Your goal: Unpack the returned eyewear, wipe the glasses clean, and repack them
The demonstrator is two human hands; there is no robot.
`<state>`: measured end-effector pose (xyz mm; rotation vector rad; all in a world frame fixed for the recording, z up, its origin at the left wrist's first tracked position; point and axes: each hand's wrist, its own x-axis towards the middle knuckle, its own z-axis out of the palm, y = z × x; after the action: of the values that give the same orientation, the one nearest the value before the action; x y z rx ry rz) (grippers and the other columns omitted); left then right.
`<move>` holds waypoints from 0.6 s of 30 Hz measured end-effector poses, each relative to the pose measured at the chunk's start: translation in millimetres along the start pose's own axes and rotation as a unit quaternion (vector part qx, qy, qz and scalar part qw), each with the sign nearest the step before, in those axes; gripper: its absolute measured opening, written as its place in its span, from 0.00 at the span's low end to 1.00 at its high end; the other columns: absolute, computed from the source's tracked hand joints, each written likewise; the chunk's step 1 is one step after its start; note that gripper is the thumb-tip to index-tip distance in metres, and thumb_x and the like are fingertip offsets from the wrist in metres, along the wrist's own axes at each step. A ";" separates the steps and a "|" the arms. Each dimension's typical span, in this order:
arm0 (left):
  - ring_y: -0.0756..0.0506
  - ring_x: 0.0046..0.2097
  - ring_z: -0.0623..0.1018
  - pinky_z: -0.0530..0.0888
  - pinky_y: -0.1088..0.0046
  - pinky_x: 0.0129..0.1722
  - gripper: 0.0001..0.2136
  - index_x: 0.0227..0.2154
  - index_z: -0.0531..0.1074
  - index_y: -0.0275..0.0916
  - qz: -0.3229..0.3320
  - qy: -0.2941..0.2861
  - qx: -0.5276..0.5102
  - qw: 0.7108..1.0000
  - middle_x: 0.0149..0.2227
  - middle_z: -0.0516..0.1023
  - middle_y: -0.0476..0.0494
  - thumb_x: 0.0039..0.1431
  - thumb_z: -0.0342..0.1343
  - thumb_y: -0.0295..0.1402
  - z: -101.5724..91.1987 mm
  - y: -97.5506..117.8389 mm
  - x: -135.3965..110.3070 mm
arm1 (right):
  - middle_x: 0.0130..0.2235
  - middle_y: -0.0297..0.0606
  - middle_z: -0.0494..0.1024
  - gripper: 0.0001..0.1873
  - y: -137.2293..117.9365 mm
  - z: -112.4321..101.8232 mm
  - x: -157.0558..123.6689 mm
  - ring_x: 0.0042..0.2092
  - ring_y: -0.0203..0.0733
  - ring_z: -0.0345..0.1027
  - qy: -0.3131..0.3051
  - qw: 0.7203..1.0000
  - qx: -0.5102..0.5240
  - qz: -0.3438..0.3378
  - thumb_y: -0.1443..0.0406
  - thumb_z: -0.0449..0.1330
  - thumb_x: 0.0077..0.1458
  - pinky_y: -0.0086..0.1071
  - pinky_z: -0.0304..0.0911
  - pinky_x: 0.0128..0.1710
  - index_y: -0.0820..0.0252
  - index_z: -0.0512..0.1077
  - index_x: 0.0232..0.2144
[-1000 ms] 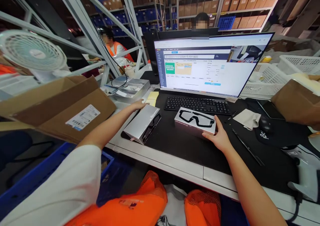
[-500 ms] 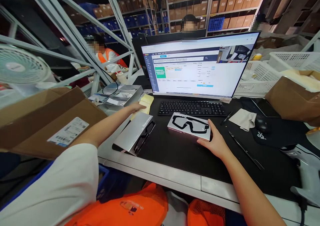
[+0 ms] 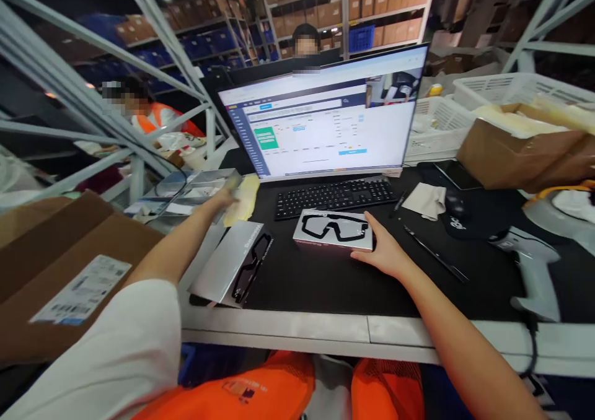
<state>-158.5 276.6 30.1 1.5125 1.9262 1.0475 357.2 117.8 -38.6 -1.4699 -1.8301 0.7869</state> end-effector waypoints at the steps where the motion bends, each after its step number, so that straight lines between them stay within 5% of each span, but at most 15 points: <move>1: 0.33 0.58 0.75 0.71 0.52 0.59 0.19 0.37 0.73 0.33 0.004 -0.003 0.025 1.000 0.46 0.80 0.32 0.47 0.72 0.39 1.4 7.5 -2.8 | 0.74 0.47 0.55 0.63 -1.3 -0.2 0.2 0.73 0.59 0.52 -0.004 1.000 0.009 -0.002 0.50 0.75 0.41 0.52 0.49 0.73 0.54 0.51 0.73; 4: 0.25 0.64 0.69 0.64 0.47 0.65 0.24 0.36 0.75 0.34 0.031 -0.044 0.077 0.996 0.48 0.79 0.26 0.34 0.73 0.38 1.9 30.5 -22.5 | 0.74 0.47 0.54 0.65 -4.8 -1.5 1.4 0.73 0.59 0.52 -0.013 0.999 0.029 -0.011 0.52 0.76 0.40 0.52 0.47 0.73 0.54 0.50 0.74; 8: 0.28 0.61 0.74 0.62 0.46 0.68 0.28 0.45 0.79 0.46 0.128 -0.128 0.129 0.975 0.55 0.78 0.38 0.41 0.66 0.53 -19.4 35.0 -102.0 | 0.74 0.49 0.52 0.66 -8.2 -3.7 1.4 0.73 0.58 0.50 -0.021 0.999 0.035 -0.020 0.53 0.76 0.41 0.51 0.45 0.74 0.55 0.48 0.74; 13: 0.24 0.69 0.64 0.60 0.35 0.69 0.32 0.49 0.76 0.61 0.167 0.039 0.240 0.956 0.65 0.68 0.49 0.39 0.61 0.65 -28.2 -21.2 -241.6 | 0.75 0.47 0.50 0.65 -11.0 -6.6 -0.8 0.75 0.57 0.46 -0.039 0.998 0.040 -0.030 0.51 0.75 0.43 0.50 0.45 0.74 0.53 0.46 0.75; 16: 0.19 0.69 0.61 0.63 0.30 0.65 0.38 0.52 0.76 0.46 0.051 0.146 0.212 0.965 0.63 0.66 0.32 0.42 0.60 0.65 -2.8 -46.6 -289.2 | 0.75 0.47 0.49 0.65 -11.5 -7.3 -1.0 0.75 0.56 0.45 -0.045 0.998 0.039 -0.030 0.50 0.74 0.43 0.49 0.45 0.74 0.53 0.46 0.75; 18: 0.21 0.66 0.65 0.66 0.33 0.64 0.37 0.53 0.74 0.41 0.032 0.203 0.167 0.964 0.60 0.68 0.29 0.46 0.60 0.62 14.5 -49.5 -302.8 | 0.75 0.48 0.48 0.65 -11.2 -7.0 -0.9 0.75 0.56 0.44 -0.048 0.998 0.034 -0.033 0.50 0.74 0.44 0.49 0.43 0.75 0.55 0.45 0.75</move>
<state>-92.4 -13.9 -44.9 1.6425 2.4546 1.1783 356.4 115.2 -25.7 -1.3428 -1.8931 0.8918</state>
